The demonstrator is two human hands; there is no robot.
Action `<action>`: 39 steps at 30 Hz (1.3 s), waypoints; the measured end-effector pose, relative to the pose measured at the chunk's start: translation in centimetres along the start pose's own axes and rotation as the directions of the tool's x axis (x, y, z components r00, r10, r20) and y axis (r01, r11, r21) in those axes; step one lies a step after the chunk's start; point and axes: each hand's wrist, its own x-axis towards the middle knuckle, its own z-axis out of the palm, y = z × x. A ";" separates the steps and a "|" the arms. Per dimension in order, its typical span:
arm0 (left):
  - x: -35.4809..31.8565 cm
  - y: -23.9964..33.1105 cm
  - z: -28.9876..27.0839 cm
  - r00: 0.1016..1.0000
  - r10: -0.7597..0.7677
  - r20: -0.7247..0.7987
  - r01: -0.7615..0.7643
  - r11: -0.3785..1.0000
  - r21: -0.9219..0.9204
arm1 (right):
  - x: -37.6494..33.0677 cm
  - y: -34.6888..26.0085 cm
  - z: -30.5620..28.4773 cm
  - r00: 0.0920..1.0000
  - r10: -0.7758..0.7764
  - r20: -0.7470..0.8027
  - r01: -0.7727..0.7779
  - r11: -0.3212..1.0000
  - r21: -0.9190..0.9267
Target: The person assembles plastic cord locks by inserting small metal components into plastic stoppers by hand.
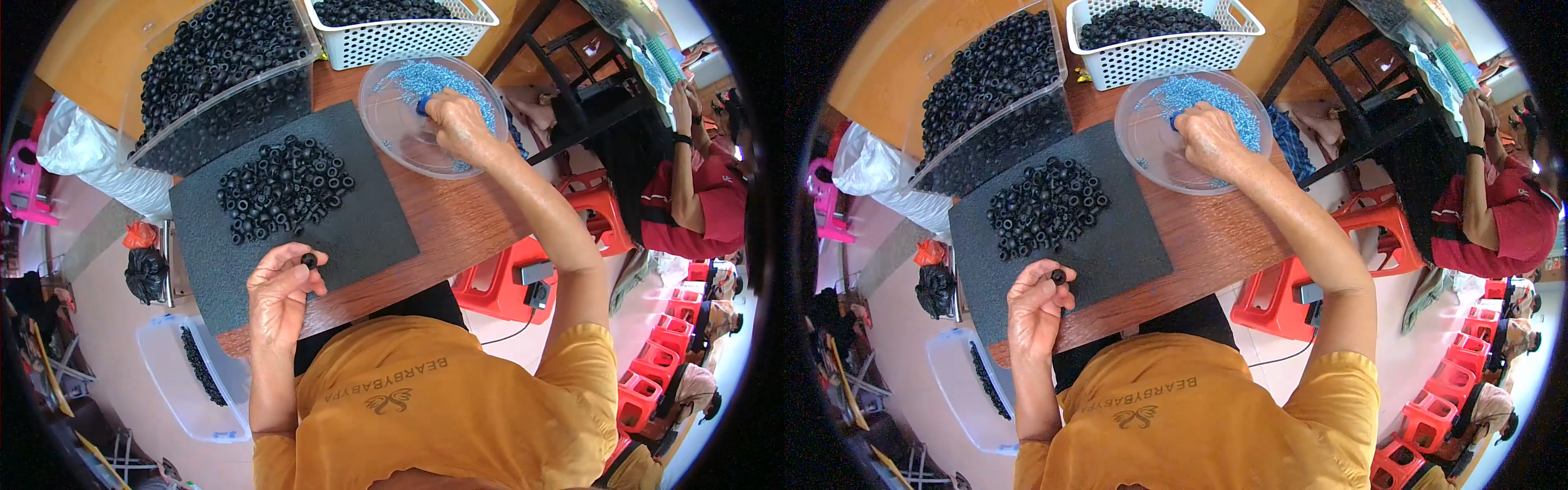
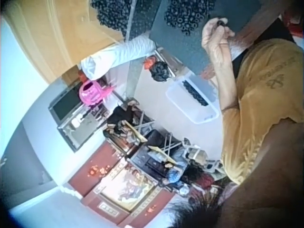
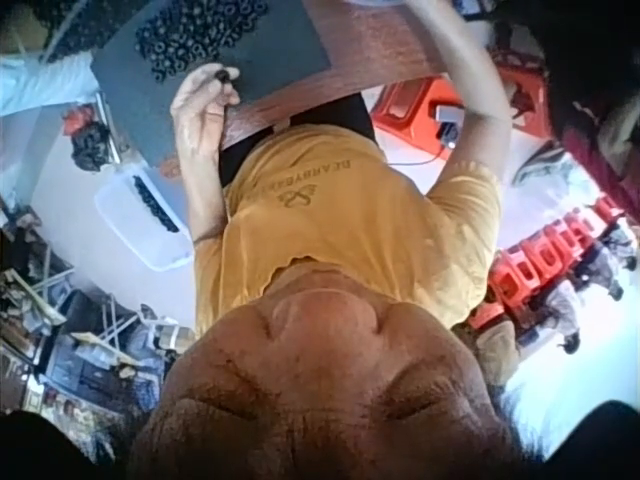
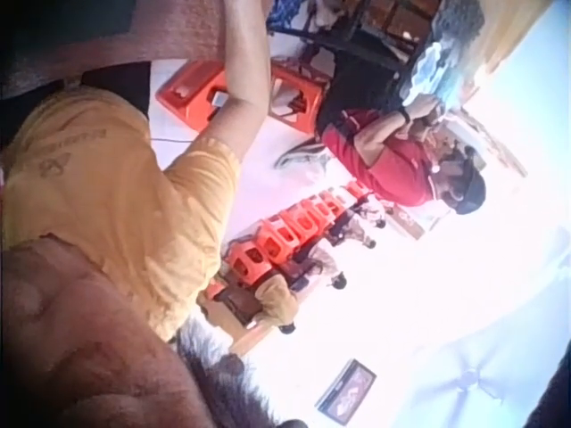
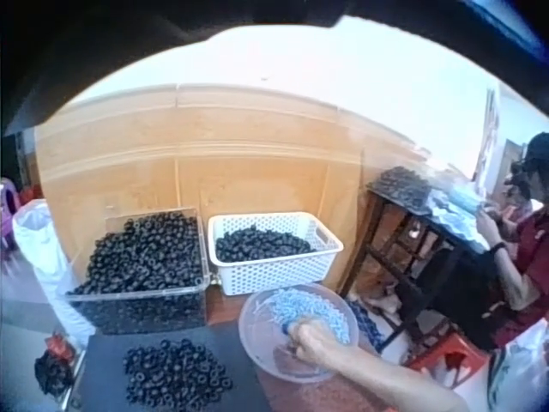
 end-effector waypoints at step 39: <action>0.2 -3.0 0.0 0.991 0.122 0.049 -0.130 0.961 0.242 | -1.6 -0.8 1.2 0.990 -0.028 -0.140 0.067 0.958 0.278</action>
